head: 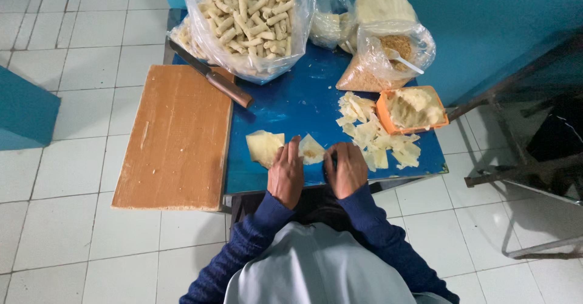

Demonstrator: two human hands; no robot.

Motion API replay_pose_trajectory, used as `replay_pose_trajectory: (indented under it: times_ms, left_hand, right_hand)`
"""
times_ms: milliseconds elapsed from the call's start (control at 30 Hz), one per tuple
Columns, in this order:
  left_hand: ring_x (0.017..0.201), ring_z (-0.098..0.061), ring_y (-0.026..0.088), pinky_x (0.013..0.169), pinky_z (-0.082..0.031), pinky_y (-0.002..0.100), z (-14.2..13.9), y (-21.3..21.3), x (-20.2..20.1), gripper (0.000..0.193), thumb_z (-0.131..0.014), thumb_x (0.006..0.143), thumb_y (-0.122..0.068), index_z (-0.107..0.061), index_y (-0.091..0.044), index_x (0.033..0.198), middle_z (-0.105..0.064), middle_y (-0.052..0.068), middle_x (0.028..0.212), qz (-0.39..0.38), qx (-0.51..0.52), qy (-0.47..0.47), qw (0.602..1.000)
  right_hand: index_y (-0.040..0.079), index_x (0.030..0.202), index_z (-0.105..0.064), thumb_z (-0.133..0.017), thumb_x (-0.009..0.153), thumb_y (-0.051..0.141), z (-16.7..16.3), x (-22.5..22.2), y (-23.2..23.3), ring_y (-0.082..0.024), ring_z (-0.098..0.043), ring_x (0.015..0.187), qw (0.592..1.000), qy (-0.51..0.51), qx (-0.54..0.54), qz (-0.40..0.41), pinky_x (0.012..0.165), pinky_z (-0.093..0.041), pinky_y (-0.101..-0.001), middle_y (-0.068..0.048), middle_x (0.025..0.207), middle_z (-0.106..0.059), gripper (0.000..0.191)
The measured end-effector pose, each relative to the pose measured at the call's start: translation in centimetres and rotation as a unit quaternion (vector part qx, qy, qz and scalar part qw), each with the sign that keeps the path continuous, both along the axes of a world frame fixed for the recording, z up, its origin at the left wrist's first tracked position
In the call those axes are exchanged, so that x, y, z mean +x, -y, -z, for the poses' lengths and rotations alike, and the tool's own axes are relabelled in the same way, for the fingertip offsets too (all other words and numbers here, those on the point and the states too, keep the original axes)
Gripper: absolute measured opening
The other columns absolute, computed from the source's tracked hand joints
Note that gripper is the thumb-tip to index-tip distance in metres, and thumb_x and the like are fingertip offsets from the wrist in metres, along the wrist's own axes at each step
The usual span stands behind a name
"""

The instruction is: The person folds triangular dough wrappers on a blue table, pressing the edges together to enclose a filling, and occasionally scoops a brown powdery ingredient from a plastic bag with a spoon. Folded dough pieces are set on the table in a growing pile, with a bag of puffed snack pieces and a knife on a wooden board nearby.

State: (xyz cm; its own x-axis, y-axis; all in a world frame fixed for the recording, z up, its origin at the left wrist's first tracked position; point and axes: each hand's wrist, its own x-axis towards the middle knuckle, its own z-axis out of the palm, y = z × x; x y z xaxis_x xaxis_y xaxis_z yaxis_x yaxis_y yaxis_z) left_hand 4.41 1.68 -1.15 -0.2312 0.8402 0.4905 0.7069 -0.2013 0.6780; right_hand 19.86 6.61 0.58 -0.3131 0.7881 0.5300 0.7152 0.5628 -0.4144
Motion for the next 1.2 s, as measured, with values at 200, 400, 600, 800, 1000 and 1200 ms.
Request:
replay_pose_trajectory:
  times_ms: [200,400,600,800,1000,1200]
  left_hand:
    - [0.103,-0.063,0.043,0.083,-0.053,0.05,0.1,-0.1,0.2,0.043,-0.056,0.093,0.0,-0.05,-0.001,0.136,-0.066,0.021,0.112,-0.002,-0.001,0.034,0.999]
    - [0.101,-0.064,0.042,0.083,-0.053,0.049,-0.2,0.0,0.2,0.044,-0.058,0.092,0.001,-0.051,0.0,0.135,-0.066,0.021,0.111,0.003,0.004,0.046,0.999]
    - [0.108,-0.062,0.044,0.09,-0.052,0.048,0.1,-0.1,-0.1,0.046,-0.061,0.09,0.003,-0.05,0.002,0.134,-0.065,0.023,0.123,0.043,0.065,0.01,0.997]
    - [0.104,-0.062,0.041,0.087,-0.053,0.047,0.0,-0.3,-0.6,0.061,-0.072,0.079,-0.001,-0.051,-0.001,0.136,-0.065,0.02,0.11,0.082,-0.019,0.041,0.996]
    - [0.101,-0.06,0.044,0.082,-0.051,0.048,-1.5,0.1,-1.5,0.051,-0.074,0.079,-0.001,-0.053,0.0,0.125,-0.059,0.019,0.114,0.128,-0.035,0.037,0.991]
    - [0.098,-0.059,0.044,0.079,-0.05,0.049,-1.6,0.0,-1.7,0.036,-0.071,0.082,0.0,-0.053,0.003,0.113,-0.047,0.02,0.111,0.157,0.0,0.028,0.987]
  right_hand:
    - [0.005,0.105,-0.059,-0.069,0.093,0.009,0.2,0.0,0.0,-0.032,-0.064,0.082,0.999,-0.032,-0.019,-0.021,0.071,-0.052,-0.0448,-0.011,0.085,-0.065,0.017]
    - [0.003,0.104,-0.062,-0.07,0.091,0.006,0.2,-0.5,0.4,-0.036,-0.063,0.091,0.998,-0.014,0.03,-0.049,0.077,-0.051,-0.0453,-0.016,0.095,-0.066,0.016]
    - [0.006,0.107,-0.071,-0.068,0.088,0.0,-0.3,-0.4,0.8,-0.032,-0.065,0.097,0.992,-0.024,0.065,-0.105,0.085,-0.052,-0.0428,-0.011,0.103,-0.07,0.02]
    - [0.007,0.106,-0.068,-0.066,0.087,0.0,-0.3,1.1,0.0,-0.029,-0.065,0.096,0.986,0.025,0.049,-0.154,0.086,-0.048,-0.0413,-0.007,0.102,-0.071,0.02]
    - [0.005,0.106,-0.066,-0.065,0.083,0.002,0.6,1.7,-2.8,-0.031,-0.063,0.098,0.965,0.062,0.091,-0.237,0.088,-0.048,-0.0442,-0.01,0.105,-0.069,0.023]
    - [0.005,0.106,-0.065,-0.067,0.091,0.007,0.9,1.8,-4.5,-0.035,-0.06,0.095,0.974,0.079,-0.026,-0.209,0.086,-0.047,-0.0457,-0.012,0.098,-0.066,0.015]
